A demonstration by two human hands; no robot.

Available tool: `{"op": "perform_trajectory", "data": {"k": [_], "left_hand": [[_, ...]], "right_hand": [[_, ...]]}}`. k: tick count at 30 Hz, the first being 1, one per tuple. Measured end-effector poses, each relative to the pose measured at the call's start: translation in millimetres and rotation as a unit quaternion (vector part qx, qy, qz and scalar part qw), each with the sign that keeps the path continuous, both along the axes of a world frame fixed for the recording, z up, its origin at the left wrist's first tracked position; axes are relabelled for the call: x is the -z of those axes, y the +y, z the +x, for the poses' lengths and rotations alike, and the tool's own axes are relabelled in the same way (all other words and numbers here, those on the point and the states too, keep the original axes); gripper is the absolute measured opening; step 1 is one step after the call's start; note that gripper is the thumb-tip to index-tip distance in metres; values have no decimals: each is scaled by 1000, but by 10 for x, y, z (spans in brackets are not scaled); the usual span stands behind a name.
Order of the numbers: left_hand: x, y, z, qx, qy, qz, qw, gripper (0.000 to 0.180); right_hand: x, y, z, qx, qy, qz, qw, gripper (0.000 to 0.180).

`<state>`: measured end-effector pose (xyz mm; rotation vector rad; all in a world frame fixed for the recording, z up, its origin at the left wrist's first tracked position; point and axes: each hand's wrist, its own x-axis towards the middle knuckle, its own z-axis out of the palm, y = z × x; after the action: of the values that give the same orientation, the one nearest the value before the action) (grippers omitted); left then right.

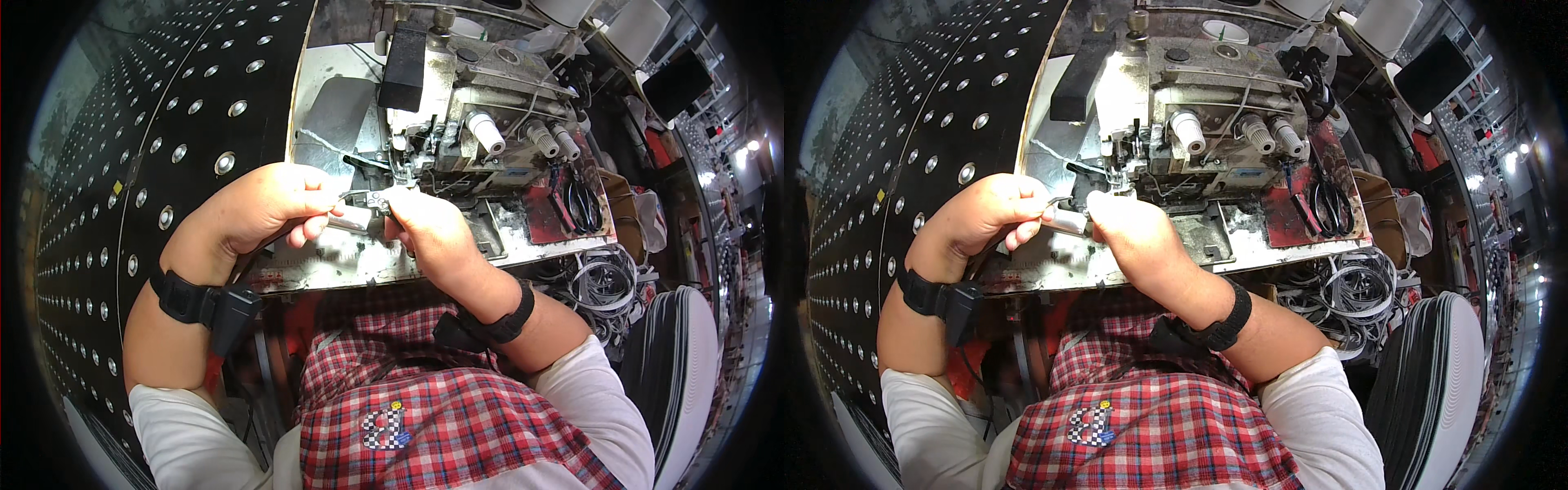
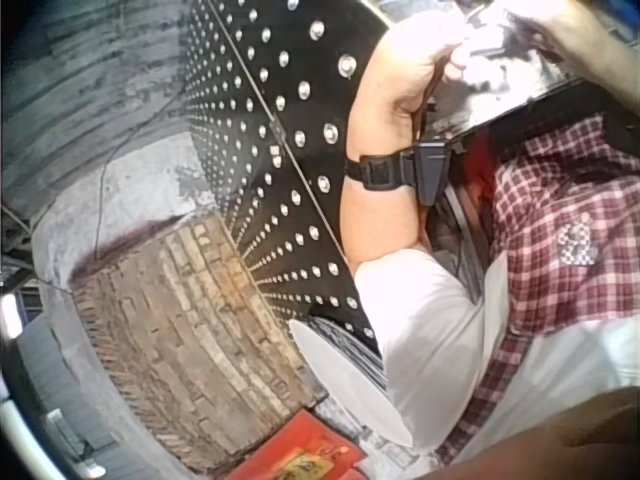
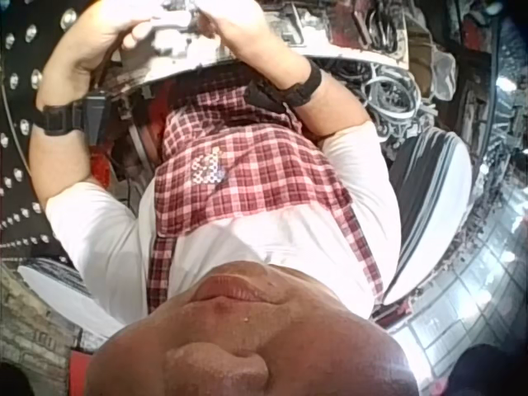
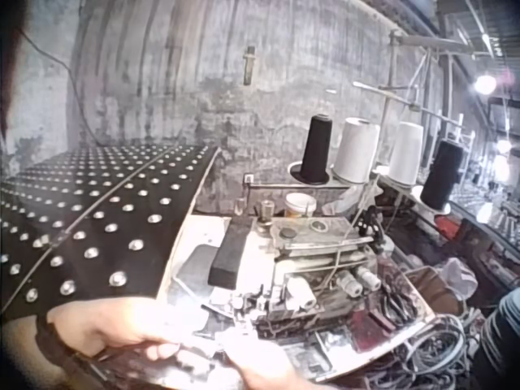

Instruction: Sewing the edges of circular white textured fabric pads using an industrial sewing machine.

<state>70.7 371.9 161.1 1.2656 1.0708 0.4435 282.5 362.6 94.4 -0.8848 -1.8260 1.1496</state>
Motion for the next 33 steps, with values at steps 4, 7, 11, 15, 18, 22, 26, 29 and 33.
{"op": "perform_trajectory", "data": {"k": [4, 7, 11, 15, 18, 22, 26, 29, 33], "left_hand": [[-12, 1, 3, -1, -10, -12, 1000, 17], [-7, -10, 18, 0, -5, -22, 1000, 17], [-25, -30, 35, 11, 11, -16, 1000, 16], [-58, -46, 55, 38, 38, -18, 998, 16], [-71, -53, 82, 39, 58, -9, 998, 18], [-72, -45, 83, 25, 30, -19, 999, 20], [-55, -32, 65, 25, 35, -17, 999, 21], [-46, -27, 54, 32, 37, -15, 999, 20], [-48, -37, 57, 20, 29, -17, 999, 20]], "right_hand": [[8, 0, -19, 41, 78, -110, 990, 30], [-45, 56, -61, 52, 123, -213, 968, 26], [-167, 130, -79, -11, 183, -392, 902, 25], [-226, 181, -106, -46, 196, -455, 868, 19], [-218, 183, -86, -32, 194, -449, 872, 16], [-194, 179, -78, -29, 211, -438, 874, 16], [-210, 180, -68, -23, 220, -436, 872, 16], [-226, 189, -70, -23, 223, -437, 871, 17], [-209, 181, -112, -16, 214, -383, 898, 18]]}}
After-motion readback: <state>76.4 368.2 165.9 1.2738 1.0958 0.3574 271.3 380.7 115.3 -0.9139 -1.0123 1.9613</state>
